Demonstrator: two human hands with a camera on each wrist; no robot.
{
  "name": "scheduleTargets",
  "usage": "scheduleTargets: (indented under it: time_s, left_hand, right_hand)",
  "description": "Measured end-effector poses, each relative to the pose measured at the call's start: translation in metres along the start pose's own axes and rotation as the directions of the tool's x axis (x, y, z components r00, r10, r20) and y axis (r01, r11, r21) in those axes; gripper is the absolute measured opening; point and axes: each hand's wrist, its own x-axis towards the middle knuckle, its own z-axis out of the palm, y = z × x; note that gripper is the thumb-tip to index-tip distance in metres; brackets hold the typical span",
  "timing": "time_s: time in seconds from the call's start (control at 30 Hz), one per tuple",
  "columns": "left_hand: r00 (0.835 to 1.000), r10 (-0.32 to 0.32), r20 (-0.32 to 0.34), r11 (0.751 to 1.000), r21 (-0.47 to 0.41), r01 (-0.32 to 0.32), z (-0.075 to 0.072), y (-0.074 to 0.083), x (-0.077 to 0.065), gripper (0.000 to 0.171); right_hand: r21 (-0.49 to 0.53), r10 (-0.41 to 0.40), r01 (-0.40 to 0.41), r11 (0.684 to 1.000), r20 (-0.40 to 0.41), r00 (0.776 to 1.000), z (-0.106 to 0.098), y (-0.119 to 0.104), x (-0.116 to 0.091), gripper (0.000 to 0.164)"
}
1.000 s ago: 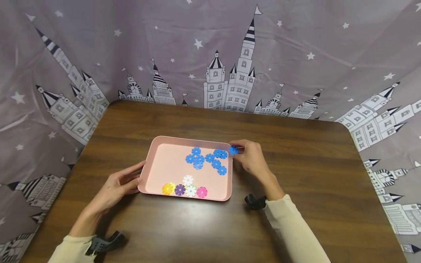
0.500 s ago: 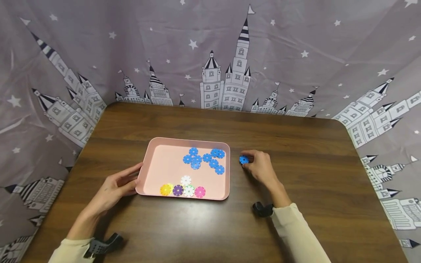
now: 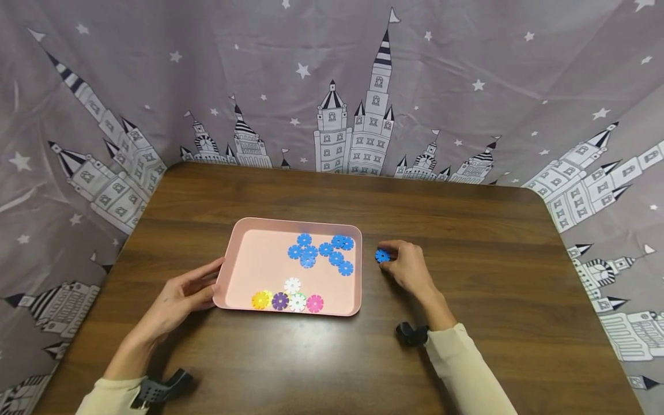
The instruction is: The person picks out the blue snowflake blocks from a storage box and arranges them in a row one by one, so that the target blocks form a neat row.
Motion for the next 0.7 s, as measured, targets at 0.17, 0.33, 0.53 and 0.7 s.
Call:
scheduleTargets:
  time_s: [0.17, 0.33, 0.53, 0.7]
  left_hand:
    - [1.000, 0.014, 0.009, 1.000, -0.015, -0.014, -0.001, -0.001, 0.000, 0.055]
    - [0.999, 0.029, 0.016, 0.999, -0.034, -0.028, -0.001, -0.003, 0.001, 0.055]
    - [0.999, 0.027, 0.021, 0.998, -0.049, -0.026, -0.001, -0.004, 0.001, 0.055]
    - [1.000, 0.023, 0.018, 0.999, -0.049, -0.022, -0.001, -0.004, 0.001, 0.055]
  right_hand:
    - [0.015, -0.001, 0.001, 1.000, -0.001, 1.000, 0.000, -0.001, -0.001, 0.038]
    - [0.026, -0.006, 0.006, 1.000, 0.005, 1.000, 0.000, -0.001, -0.001, 0.039]
    - [0.030, -0.004, 0.003, 1.000, 0.007, 1.000, -0.002, -0.006, 0.001, 0.038]
    - [0.050, -0.029, 0.030, 0.998, -0.011, 1.000, -0.007, -0.018, 0.007, 0.040]
